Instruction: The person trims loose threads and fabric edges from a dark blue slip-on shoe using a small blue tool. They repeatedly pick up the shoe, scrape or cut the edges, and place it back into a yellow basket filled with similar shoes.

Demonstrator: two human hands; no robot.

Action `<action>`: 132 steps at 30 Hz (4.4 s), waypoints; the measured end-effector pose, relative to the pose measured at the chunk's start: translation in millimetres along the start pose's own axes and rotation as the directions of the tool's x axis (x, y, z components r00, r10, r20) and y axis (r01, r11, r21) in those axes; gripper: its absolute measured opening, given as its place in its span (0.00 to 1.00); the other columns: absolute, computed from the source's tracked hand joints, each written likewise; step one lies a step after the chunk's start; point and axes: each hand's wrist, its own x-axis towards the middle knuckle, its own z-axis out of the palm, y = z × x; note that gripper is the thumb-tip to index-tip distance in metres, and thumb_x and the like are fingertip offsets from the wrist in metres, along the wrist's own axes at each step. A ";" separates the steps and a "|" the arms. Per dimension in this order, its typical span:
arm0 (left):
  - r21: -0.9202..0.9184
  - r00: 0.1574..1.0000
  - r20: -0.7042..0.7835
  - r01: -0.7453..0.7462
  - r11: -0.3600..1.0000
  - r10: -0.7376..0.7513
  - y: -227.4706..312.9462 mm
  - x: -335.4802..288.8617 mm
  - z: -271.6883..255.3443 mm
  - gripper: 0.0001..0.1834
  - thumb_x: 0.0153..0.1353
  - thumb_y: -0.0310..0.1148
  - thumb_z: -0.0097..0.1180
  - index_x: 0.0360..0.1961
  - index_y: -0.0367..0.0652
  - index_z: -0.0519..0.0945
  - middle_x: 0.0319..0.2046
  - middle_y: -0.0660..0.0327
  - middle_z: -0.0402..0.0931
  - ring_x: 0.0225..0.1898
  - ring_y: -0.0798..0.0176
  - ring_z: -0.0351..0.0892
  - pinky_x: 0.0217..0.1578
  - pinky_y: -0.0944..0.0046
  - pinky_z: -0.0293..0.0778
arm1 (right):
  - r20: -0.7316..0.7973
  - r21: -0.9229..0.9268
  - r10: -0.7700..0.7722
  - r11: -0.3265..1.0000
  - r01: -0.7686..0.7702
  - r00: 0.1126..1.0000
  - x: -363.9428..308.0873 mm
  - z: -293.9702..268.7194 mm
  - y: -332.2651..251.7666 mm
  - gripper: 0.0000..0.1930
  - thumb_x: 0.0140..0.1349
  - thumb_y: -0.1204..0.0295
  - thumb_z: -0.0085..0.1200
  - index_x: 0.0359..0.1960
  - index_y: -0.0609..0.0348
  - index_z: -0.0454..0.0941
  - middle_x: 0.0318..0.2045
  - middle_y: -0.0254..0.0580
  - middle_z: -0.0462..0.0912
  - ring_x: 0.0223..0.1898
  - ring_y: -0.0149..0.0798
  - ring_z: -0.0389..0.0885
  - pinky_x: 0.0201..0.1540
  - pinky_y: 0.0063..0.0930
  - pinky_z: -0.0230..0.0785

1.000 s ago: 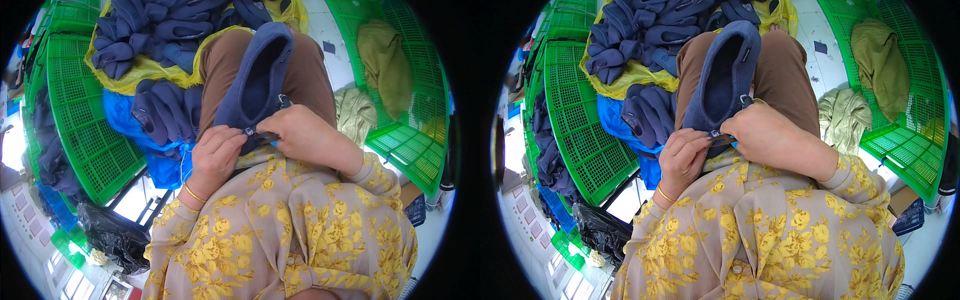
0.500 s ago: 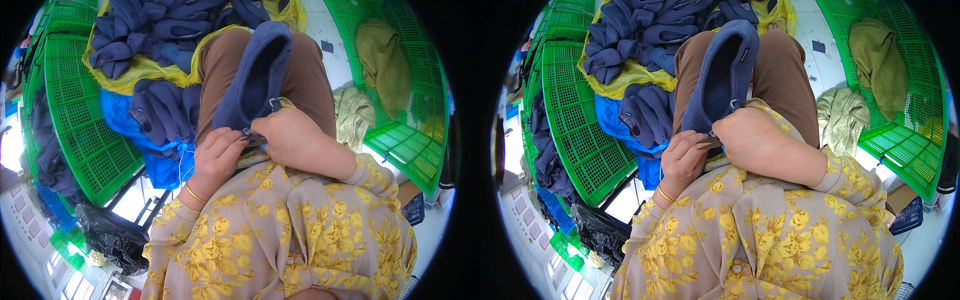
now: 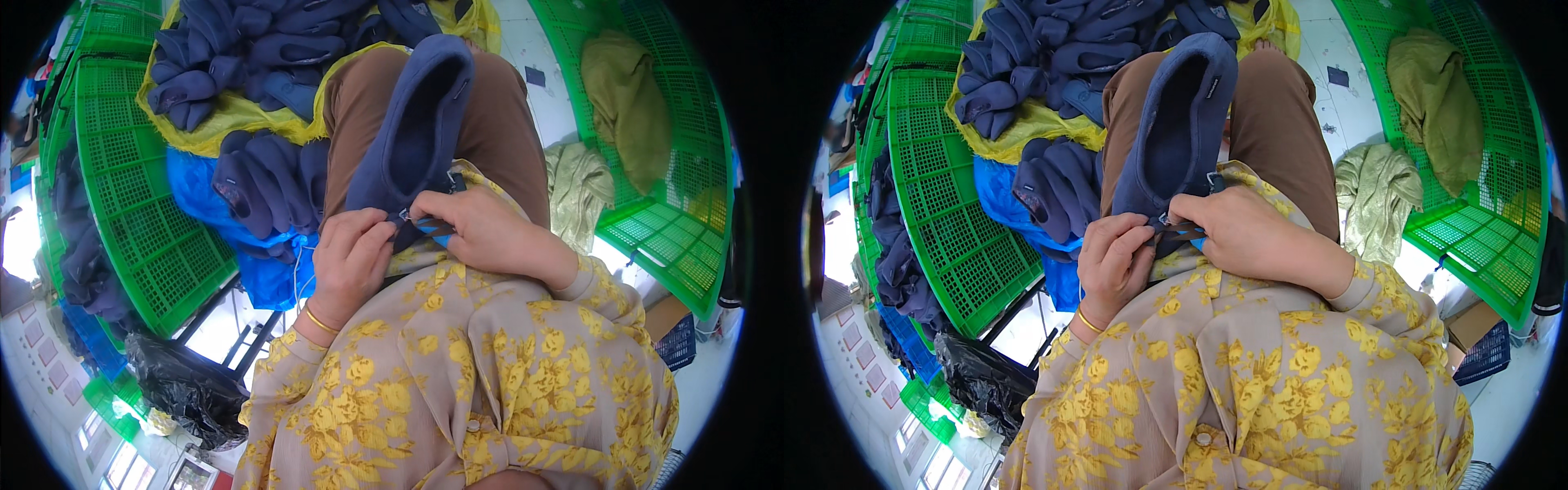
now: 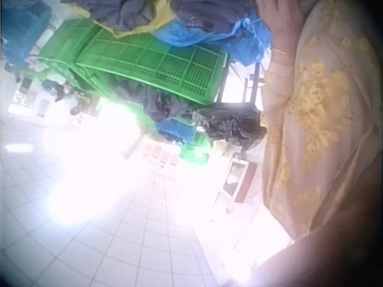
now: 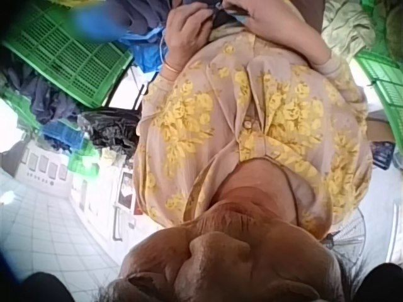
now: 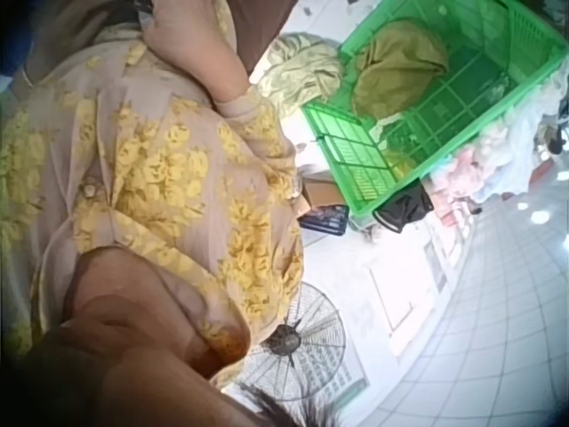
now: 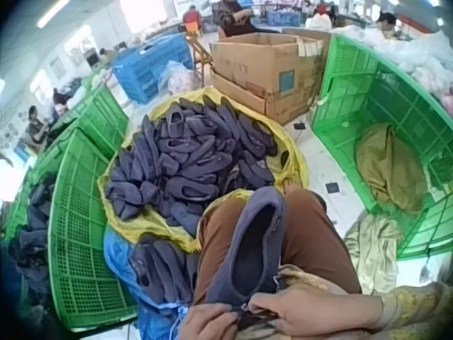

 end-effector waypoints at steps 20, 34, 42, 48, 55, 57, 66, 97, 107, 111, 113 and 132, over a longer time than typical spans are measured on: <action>0.029 1.000 0.009 -0.023 0.999 0.023 4.3 -2.0 2.0 0.13 0.42 0.17 0.68 0.32 0.39 0.83 0.35 0.56 0.84 0.37 0.54 0.83 0.39 0.62 0.79 | -0.134 0.067 0.016 0.998 -0.008 0.991 -1.1 21.7 5.4 0.23 0.51 0.87 0.50 0.48 0.55 0.61 0.28 0.54 0.79 0.32 0.60 0.81 0.31 0.46 0.71; 0.033 0.995 0.029 -0.097 0.995 0.096 2.9 -2.6 2.8 0.15 0.44 0.17 0.64 0.36 0.38 0.83 0.39 0.57 0.83 0.38 0.54 0.82 0.38 0.62 0.79 | -0.018 0.235 -0.101 0.967 0.102 0.995 8.8 13.8 12.5 0.22 0.53 0.86 0.47 0.50 0.52 0.65 0.30 0.51 0.81 0.31 0.58 0.80 0.32 0.47 0.68; 0.038 0.994 0.049 -0.103 0.994 0.101 -0.5 -2.9 2.8 0.14 0.45 0.18 0.63 0.37 0.39 0.83 0.37 0.56 0.82 0.38 0.53 0.82 0.38 0.61 0.79 | -0.124 -0.372 -0.243 0.910 0.182 0.962 13.1 6.1 -10.4 0.14 0.49 0.83 0.52 0.38 0.53 0.73 0.38 0.39 0.78 0.37 0.51 0.80 0.34 0.39 0.71; -0.014 0.985 0.144 -0.094 0.995 0.095 -1.0 2.4 1.7 0.12 0.48 0.19 0.63 0.37 0.40 0.82 0.38 0.57 0.82 0.39 0.52 0.81 0.39 0.60 0.79 | -0.553 0.144 -0.293 0.888 0.436 0.780 36.8 0.1 -24.7 0.09 0.60 0.81 0.50 0.41 0.53 0.72 0.38 0.37 0.80 0.25 0.34 0.73 0.26 0.23 0.63; -0.180 0.965 0.204 0.203 0.963 -0.165 -1.9 41.8 -19.6 0.15 0.54 0.17 0.57 0.44 0.38 0.81 0.43 0.53 0.80 0.41 0.52 0.80 0.43 0.61 0.76 | -0.315 0.833 0.040 0.491 0.256 0.948 13.3 -15.4 -28.6 0.04 0.73 0.73 0.45 0.46 0.56 0.70 0.28 0.26 0.68 0.23 0.16 0.61 0.25 0.12 0.53; 0.018 0.905 0.426 -0.002 1.000 -0.006 2.1 71.3 -29.9 0.20 0.50 0.17 0.56 0.46 0.40 0.81 0.48 0.54 0.78 0.46 0.52 0.76 0.47 0.60 0.73 | -0.333 0.784 0.012 0.559 0.269 0.943 10.4 -16.6 -28.1 0.05 0.73 0.72 0.46 0.46 0.56 0.70 0.31 0.25 0.69 0.25 0.17 0.62 0.26 0.12 0.54; 0.241 0.783 0.611 -0.324 0.915 0.116 2.5 126.7 -17.0 0.12 0.43 0.30 0.66 0.29 0.44 0.76 0.29 0.60 0.71 0.37 0.53 0.71 0.37 0.56 0.68 | -0.402 0.744 0.147 0.628 0.229 0.904 -18.0 -43.6 -36.1 0.04 0.69 0.75 0.49 0.43 0.58 0.72 0.35 0.26 0.71 0.37 0.20 0.66 0.41 0.18 0.61; -0.334 0.606 0.772 0.642 0.690 -0.191 -54.8 194.4 62.2 0.06 0.64 0.27 0.60 0.40 0.38 0.84 0.32 0.71 0.79 0.32 0.78 0.73 0.33 0.76 0.70 | -0.359 0.783 0.508 0.620 -0.044 0.783 -101.2 -14.8 34.3 0.09 0.69 0.75 0.48 0.50 0.56 0.73 0.34 0.26 0.72 0.33 0.21 0.66 0.38 0.19 0.62; -0.276 0.566 0.820 0.523 0.806 -0.086 -40.7 184.3 66.9 0.09 0.62 0.27 0.62 0.41 0.35 0.81 0.32 0.69 0.78 0.34 0.76 0.74 0.36 0.74 0.71 | -0.576 0.187 0.362 0.931 -0.312 0.733 -129.2 -18.6 40.4 0.08 0.61 0.76 0.57 0.42 0.60 0.78 0.32 0.41 0.81 0.27 0.36 0.78 0.31 0.28 0.70; -0.199 0.519 0.853 0.406 0.892 -0.046 -35.7 195.7 59.2 0.07 0.64 0.29 0.59 0.40 0.37 0.80 0.31 0.72 0.76 0.34 0.79 0.71 0.36 0.75 0.69 | -0.661 0.039 0.212 0.968 -0.249 0.720 -112.3 -23.6 35.9 0.09 0.53 0.75 0.64 0.30 0.60 0.74 0.25 0.43 0.74 0.22 0.42 0.74 0.25 0.31 0.66; -0.228 0.533 0.837 0.546 0.806 -0.124 -40.2 191.1 69.7 0.06 0.66 0.30 0.58 0.38 0.38 0.79 0.30 0.73 0.74 0.33 0.79 0.70 0.36 0.75 0.68 | -0.708 0.033 0.141 0.985 -0.167 0.692 -97.4 -28.1 31.3 0.11 0.52 0.75 0.65 0.27 0.60 0.71 0.22 0.42 0.71 0.20 0.40 0.70 0.23 0.31 0.62; -0.211 0.831 0.475 0.426 0.880 -0.289 -7.1 155.7 116.8 0.08 0.64 0.33 0.57 0.34 0.38 0.76 0.25 0.50 0.76 0.27 0.52 0.76 0.33 0.61 0.72 | -0.809 0.175 -0.156 0.857 0.485 0.567 -52.0 -41.0 41.6 0.20 0.50 0.87 0.58 0.19 0.58 0.55 0.18 0.33 0.57 0.20 0.33 0.55 0.24 0.27 0.51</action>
